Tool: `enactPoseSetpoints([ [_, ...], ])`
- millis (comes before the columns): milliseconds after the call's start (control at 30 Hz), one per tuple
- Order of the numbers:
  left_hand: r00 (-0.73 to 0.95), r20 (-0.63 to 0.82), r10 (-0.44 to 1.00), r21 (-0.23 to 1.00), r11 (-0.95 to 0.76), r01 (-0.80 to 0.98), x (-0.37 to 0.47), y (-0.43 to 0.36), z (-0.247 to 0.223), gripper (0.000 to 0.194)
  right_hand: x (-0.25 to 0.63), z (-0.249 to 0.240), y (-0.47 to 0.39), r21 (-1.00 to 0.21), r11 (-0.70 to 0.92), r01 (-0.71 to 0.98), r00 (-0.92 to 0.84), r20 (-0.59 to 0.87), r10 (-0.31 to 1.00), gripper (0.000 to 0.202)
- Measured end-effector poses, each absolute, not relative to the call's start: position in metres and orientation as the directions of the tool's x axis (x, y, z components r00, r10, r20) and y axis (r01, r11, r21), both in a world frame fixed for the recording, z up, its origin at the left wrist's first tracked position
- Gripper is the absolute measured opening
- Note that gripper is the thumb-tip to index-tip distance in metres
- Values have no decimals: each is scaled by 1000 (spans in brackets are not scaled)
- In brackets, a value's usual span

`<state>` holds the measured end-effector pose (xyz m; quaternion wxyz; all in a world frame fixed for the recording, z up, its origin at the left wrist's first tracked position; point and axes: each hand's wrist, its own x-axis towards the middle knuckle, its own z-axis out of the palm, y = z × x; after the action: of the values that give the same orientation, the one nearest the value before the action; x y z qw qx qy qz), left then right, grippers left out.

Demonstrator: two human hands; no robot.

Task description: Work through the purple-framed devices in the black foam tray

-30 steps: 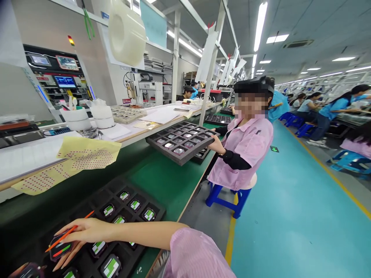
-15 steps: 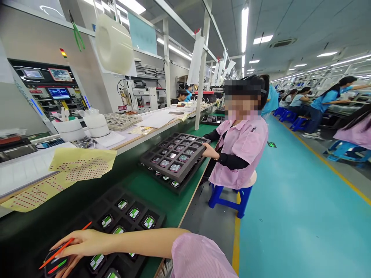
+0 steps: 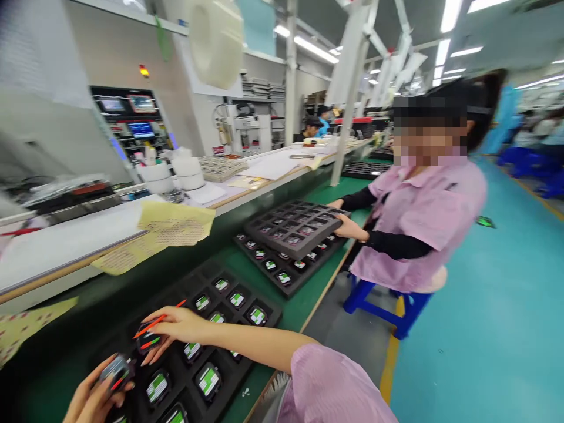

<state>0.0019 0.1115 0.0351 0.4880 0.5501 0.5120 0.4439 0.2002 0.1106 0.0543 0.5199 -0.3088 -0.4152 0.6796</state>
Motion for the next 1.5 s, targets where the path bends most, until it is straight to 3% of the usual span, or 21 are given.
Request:
enactPoseSetpoints([
  [267, 134, -16, 991, 995, 29, -94, 7, 96, 38, 54, 197, 50, 97, -898, -116, -423, -280, 8, 960, 51],
  [500, 197, 13, 980, 983, 24, -183, 5, 94, 28, 52, 198, 42, 90, -941, -98, -323, -271, -8, 963, 48],
  [900, 204, 72, 976, 986, -38, -165, 5, 92, 24, 49, 194, 41, 85, -970, -77, -232, -305, -2, 952, 51],
  [1500, 196, 20, 980, 986, 13, -168, 3, 94, 27, 35, 194, 42, 87, -976, -91, -197, -278, -34, 960, 44],
])
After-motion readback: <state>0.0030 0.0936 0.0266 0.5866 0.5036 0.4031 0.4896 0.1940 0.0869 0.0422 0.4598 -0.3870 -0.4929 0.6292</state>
